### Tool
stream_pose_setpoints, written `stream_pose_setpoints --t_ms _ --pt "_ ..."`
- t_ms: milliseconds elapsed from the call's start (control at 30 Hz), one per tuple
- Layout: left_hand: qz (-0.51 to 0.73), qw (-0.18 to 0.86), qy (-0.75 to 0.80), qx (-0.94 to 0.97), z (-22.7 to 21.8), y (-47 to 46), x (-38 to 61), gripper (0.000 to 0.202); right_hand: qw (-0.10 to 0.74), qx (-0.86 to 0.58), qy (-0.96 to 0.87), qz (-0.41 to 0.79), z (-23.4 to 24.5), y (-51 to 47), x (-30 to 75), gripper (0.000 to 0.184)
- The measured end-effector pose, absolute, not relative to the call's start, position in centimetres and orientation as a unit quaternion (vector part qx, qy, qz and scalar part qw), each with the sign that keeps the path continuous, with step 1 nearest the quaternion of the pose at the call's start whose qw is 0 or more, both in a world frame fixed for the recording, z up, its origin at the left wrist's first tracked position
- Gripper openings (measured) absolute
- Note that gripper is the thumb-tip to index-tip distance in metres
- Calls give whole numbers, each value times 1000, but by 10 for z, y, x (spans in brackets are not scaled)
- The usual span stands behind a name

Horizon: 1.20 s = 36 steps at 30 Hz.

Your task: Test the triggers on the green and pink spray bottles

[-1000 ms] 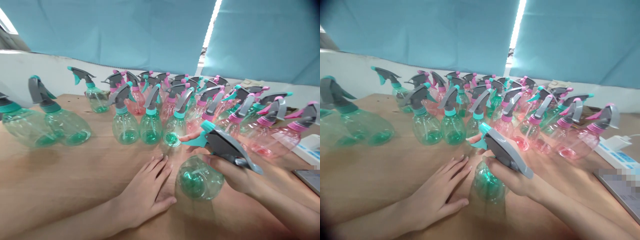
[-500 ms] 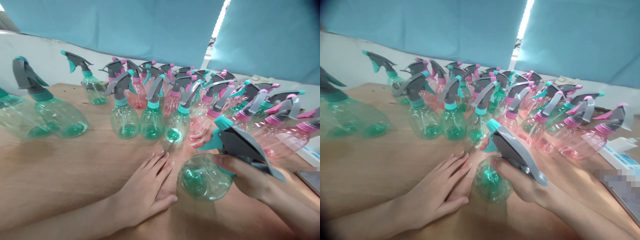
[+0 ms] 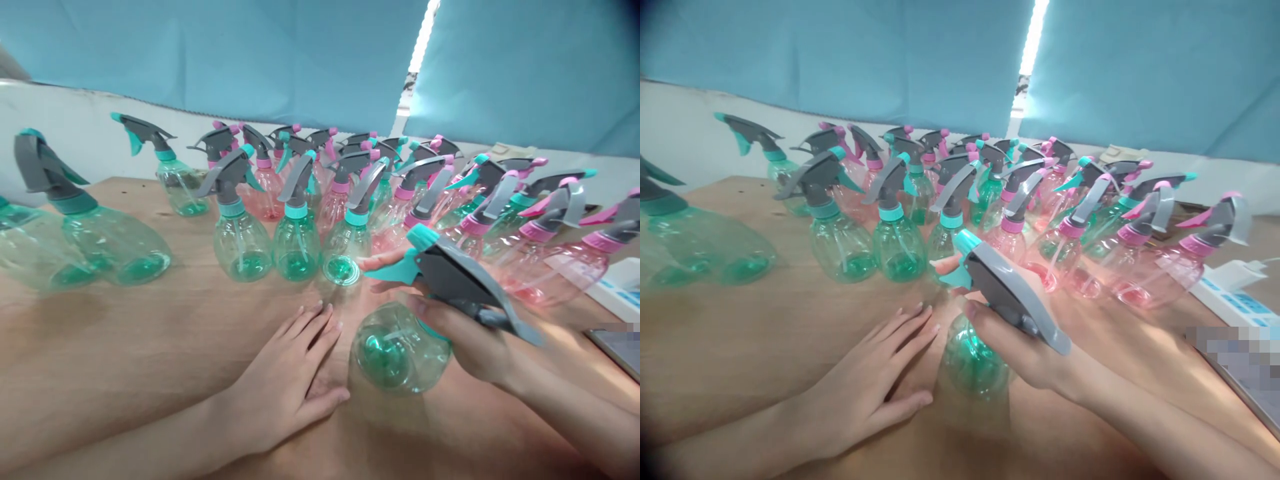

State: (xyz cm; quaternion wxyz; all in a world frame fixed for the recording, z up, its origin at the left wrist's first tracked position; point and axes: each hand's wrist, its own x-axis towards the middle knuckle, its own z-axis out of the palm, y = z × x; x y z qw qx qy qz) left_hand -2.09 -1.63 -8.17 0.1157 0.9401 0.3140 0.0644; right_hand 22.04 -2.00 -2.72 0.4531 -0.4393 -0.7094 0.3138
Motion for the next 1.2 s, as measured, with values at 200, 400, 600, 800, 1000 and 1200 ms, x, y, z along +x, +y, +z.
stream_pose_setpoints --t_ms 200,400,600,800,1000,1200 --pt "58 127 319 937 -80 -16 -20 73 447 -427 -706 344 -22 -23 217 20" --pt "50 141 324 934 -80 -15 -21 74 446 -430 -697 362 -26 -23 217 23" --pt "59 153 325 932 -79 -16 -22 73 441 -440 -691 366 -29 -21 220 26" --pt "46 141 327 934 -79 -16 -22 72 441 -437 -699 355 -26 -24 216 25" --pt "32 140 331 932 -77 -16 -20 74 468 -471 -690 289 -24 -26 211 12" --pt "34 130 331 934 -75 -17 -20 74 477 -418 -706 315 -17 -21 203 26"
